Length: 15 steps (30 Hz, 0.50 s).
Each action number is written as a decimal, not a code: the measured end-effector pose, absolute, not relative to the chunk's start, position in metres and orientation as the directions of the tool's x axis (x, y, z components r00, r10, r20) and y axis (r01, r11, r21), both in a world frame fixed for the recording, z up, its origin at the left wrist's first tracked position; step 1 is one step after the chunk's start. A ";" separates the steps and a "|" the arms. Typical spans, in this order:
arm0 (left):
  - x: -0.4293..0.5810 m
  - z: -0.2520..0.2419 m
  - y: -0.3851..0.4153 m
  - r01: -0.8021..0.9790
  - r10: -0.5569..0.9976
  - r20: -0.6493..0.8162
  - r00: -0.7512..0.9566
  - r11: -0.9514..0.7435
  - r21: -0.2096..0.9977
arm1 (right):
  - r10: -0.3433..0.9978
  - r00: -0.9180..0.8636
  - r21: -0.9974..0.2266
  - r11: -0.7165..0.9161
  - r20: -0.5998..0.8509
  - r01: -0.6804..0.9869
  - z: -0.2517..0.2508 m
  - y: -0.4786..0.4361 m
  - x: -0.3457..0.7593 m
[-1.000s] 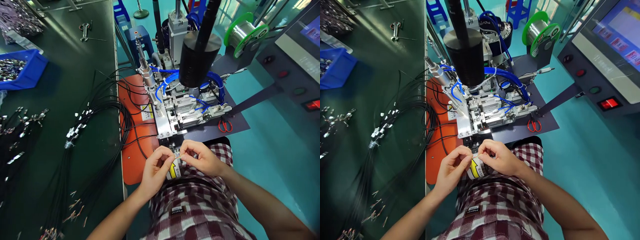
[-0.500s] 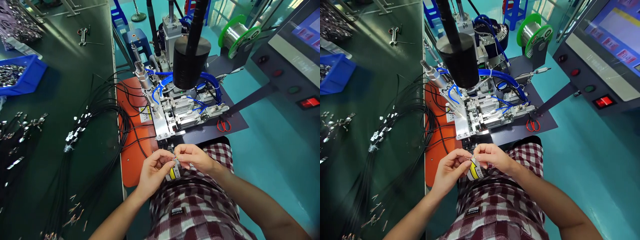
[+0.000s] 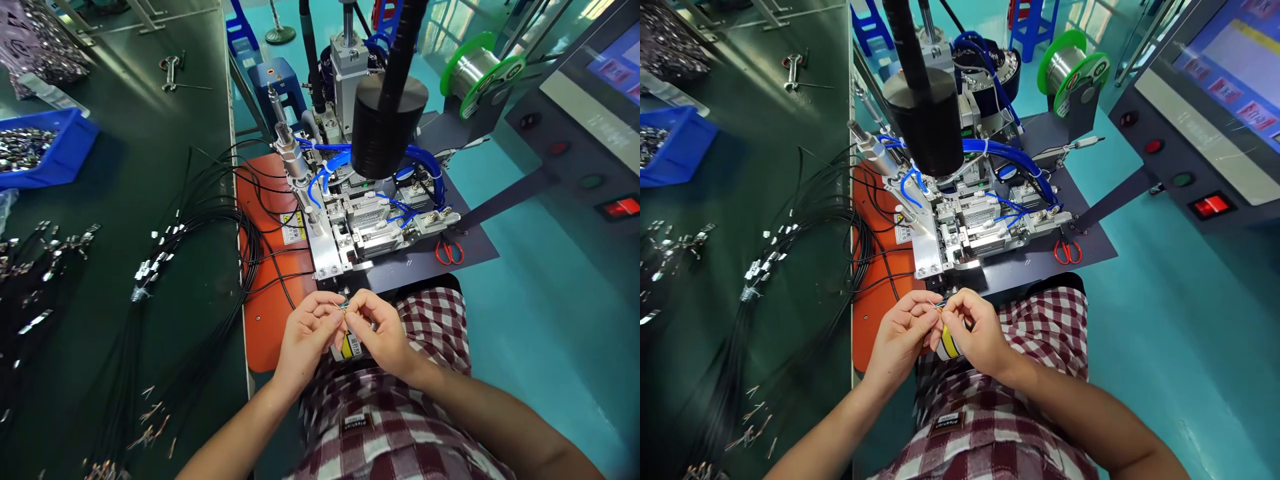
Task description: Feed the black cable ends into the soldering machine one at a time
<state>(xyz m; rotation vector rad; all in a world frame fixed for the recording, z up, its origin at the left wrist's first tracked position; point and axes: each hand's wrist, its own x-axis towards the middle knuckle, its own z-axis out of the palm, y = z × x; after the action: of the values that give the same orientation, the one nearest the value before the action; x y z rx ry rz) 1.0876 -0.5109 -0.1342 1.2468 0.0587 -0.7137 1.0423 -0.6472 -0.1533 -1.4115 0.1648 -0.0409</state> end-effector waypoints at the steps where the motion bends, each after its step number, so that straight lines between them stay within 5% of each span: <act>1: 1.087 -0.135 -0.511 0.512 -0.450 -0.410 0.793 0.129 0.849 | -0.160 0.986 -0.994 0.101 -0.052 -0.036 -0.155 -0.645 1.040; 4: 1.085 -0.138 -0.512 0.487 -0.446 -0.390 0.806 0.124 0.865 | -0.184 0.981 -0.998 0.050 -0.053 -0.044 -0.158 -0.643 1.036; 11: 1.087 -0.137 -0.511 0.568 -0.450 -0.454 0.768 0.154 0.808 | -0.051 0.961 -0.938 0.237 -0.273 -0.253 -0.154 -0.645 1.036; 15: 1.088 -0.135 -0.511 0.576 -0.456 -0.459 0.762 0.155 0.802 | -0.072 0.965 -0.956 0.172 -0.251 -0.236 -0.152 -0.649 1.037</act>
<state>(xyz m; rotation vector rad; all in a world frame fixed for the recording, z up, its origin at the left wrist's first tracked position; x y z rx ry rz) 1.0880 -0.5112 -0.1348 1.2064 0.1184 -0.7416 1.0373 -0.6493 -0.1516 -1.3977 0.2620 0.1185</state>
